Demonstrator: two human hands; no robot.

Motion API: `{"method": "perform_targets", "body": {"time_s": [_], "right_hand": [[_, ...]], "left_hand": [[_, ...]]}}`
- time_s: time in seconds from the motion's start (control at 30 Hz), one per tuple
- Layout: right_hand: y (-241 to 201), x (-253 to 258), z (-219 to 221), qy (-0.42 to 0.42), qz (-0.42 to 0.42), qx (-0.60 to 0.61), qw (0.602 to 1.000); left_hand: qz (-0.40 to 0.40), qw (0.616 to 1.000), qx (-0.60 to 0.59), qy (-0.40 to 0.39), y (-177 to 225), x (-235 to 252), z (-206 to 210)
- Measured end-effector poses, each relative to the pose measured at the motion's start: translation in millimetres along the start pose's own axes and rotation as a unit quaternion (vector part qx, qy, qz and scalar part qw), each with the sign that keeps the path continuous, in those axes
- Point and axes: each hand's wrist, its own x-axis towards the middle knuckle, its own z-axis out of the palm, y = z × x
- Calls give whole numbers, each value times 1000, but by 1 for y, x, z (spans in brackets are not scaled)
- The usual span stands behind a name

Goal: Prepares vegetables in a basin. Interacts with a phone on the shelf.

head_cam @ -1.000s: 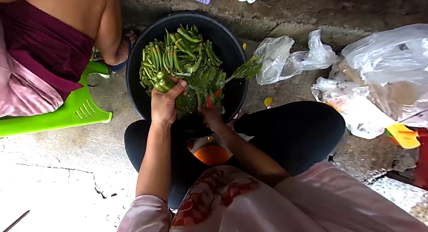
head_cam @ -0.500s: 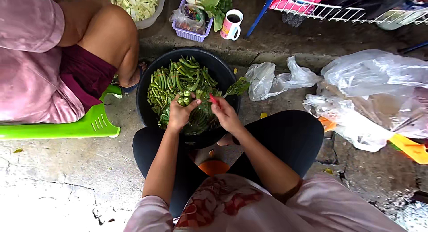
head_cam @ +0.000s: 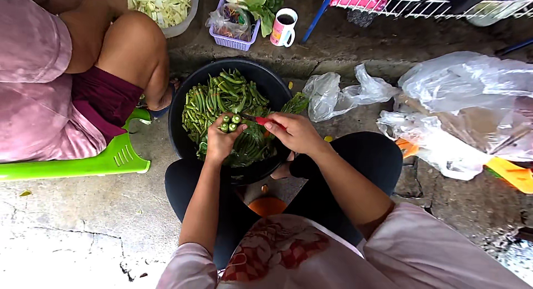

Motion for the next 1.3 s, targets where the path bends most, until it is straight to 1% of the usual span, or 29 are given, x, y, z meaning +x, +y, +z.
{"method": "perform_targets", "body": {"time_s": [0.07, 0.13, 0.17, 0.27, 0.33, 0.37, 0.43, 0.53, 0.6, 0.67, 0.73, 0.8, 0.87, 0.97, 1.03, 1.1, 1.17, 1.23, 1.3], "right_hand": [[4, 2, 1, -4, -5, 13, 1000], [20, 7, 4, -14, 4, 46, 999], [33, 8, 8, -19, 20, 60, 998], [66, 12, 15, -40, 108, 79, 990], [69, 13, 21, -35, 145, 100, 984], [69, 14, 25, -39, 173, 108, 978], [72, 19, 37, -67, 254, 116, 958], [81, 16, 77, -116, 379, 109, 912], [87, 8, 114, -159, 422, 109, 886], [90, -4, 152, -196, 442, 117, 867], [87, -11, 175, -242, 442, 105, 858], [90, -14, 188, -272, 417, 75, 864], [92, -10, 188, -281, 401, 49, 871], [94, 17, 168, -251, 391, 67, 883], [102, 45, 156, -194, 380, 87, 900], [115, 81, 143, -112, 352, 107, 923], [131, 124, 127, -10, 293, 105, 950], [139, 176, 99, 83, 217, 88, 969], [143, 230, 71, 131, 165, 72, 975]], "left_hand": [[-4, 1000, -9, 2, 1, 1, -1], [-1, 1000, -15, 1, -1, 2, -1], [2, 1000, -16, -1, -4, 1, -2], [7, 999, -46, 0, -3, 3, -4], [-26, 997, -76, -4, -2, 4, -6], [-49, 993, -109, -7, -2, 5, -6], [-100, 971, -218, 3, -4, 9, -4], [-153, 902, -402, 26, -7, 11, -4], [-173, 863, -473, 29, -8, 11, -6], [-173, 847, -503, 21, -9, 11, -9], [-162, 846, -507, 17, -8, 10, -12], [-141, 849, -509, 14, -11, 10, -16], [-127, 849, -512, 27, -13, 11, -19], [-123, 851, -509, 41, -9, 14, -20], [-116, 846, -520, 38, -6, 17, -19], [-114, 838, -532, 42, -3, 19, -16], [-113, 845, -521, 43, -4, 20, -16], [-112, 859, -498, 47, -7, 21, -17], [-123, 867, -481, 55, -8, 22, -18]]}}
